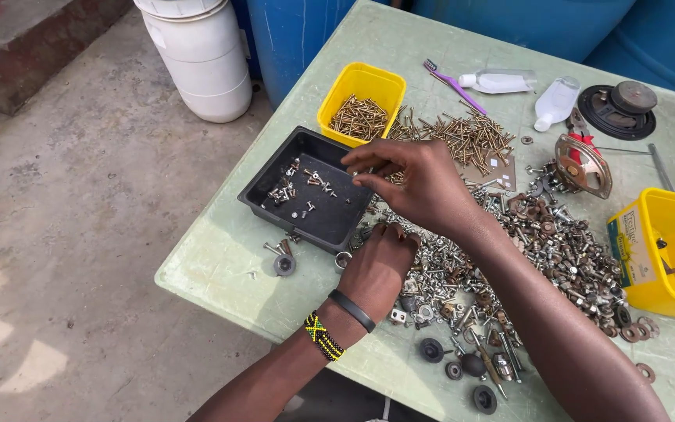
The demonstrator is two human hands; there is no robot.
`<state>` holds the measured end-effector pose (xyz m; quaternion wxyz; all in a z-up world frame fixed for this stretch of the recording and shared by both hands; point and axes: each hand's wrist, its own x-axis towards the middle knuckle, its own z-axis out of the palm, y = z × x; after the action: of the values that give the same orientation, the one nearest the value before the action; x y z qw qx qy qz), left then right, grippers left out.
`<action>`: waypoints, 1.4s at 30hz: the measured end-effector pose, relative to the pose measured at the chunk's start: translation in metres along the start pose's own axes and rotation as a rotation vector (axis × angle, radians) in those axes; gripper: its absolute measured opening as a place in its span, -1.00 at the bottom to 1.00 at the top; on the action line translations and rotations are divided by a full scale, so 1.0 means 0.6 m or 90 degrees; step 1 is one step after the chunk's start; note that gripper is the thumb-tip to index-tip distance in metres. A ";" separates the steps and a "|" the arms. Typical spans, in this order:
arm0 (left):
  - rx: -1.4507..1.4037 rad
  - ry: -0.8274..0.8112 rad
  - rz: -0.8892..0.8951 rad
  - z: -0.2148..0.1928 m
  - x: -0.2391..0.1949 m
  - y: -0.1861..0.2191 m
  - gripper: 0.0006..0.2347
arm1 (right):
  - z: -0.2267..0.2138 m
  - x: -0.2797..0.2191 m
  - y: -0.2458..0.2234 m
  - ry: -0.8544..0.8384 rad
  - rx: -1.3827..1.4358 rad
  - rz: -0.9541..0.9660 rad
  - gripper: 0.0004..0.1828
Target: The person sorts a mixed pile of metal fasteners on a table, picking up individual items and placing them into separate yellow and black containers. The person handles screws, nails, and washers by hand, moving them from the central pile into the bins.
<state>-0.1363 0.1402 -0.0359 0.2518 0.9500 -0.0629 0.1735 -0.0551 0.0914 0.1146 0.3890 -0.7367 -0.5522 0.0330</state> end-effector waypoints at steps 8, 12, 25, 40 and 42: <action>0.019 -0.004 0.008 0.006 0.009 0.006 -0.96 | 0.002 -0.001 -0.006 -0.074 -0.027 0.067 -0.76; 0.037 0.010 0.032 -0.003 0.009 0.009 -0.96 | 0.004 0.013 -0.001 -0.028 0.011 0.039 -0.74; 0.010 0.123 0.024 -0.085 -0.001 -0.003 -0.86 | -0.042 -0.026 -0.007 0.018 0.094 0.022 -0.71; 0.024 0.100 0.058 -0.148 -0.013 -0.044 -0.88 | -0.003 -0.172 0.071 -0.233 -0.320 0.025 -0.60; 0.126 0.037 0.151 -0.122 -0.008 -0.015 -0.91 | 0.006 -0.181 0.111 -0.225 -0.306 0.017 -0.71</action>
<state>-0.1607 0.1845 0.0180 0.1365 0.9508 -0.1496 0.2346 -0.0464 -0.0035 0.0300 0.1006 -0.7978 -0.5934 0.0342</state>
